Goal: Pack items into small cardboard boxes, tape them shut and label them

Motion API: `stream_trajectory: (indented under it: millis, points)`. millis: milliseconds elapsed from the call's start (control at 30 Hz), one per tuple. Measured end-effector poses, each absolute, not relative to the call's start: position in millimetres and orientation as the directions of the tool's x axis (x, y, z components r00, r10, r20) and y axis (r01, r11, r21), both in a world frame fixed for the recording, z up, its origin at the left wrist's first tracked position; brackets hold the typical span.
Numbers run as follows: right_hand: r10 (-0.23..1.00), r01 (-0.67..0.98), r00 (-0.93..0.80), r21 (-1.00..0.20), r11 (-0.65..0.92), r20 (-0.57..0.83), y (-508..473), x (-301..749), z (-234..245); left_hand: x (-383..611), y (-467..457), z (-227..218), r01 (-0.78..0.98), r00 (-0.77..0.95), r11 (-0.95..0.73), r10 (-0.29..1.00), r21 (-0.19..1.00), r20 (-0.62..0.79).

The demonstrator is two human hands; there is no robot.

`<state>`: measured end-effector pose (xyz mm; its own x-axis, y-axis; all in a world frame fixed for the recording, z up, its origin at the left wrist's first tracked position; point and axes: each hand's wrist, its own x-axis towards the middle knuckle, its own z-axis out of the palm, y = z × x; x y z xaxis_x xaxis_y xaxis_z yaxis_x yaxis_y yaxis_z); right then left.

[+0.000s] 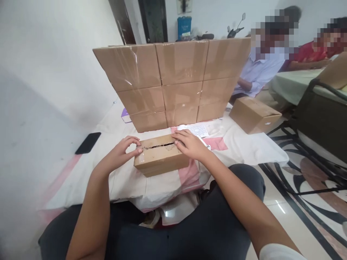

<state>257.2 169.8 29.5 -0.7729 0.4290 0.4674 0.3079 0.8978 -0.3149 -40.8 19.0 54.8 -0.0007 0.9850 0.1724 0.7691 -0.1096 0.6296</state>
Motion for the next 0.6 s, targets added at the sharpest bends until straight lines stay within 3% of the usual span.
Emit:
stream_trajectory:
  millis: [200,600]
  points:
    - [0.438,0.302,-0.755,-0.334,0.893,0.489,170,256,28,-40,12,58,0.729,-0.011,-0.156,0.971,0.666,0.239]
    - [0.429,0.285,-0.752,-0.34,0.896,0.5,172,256,26,-26,9,65,0.708,-0.012,-0.162,0.97,0.688,0.241]
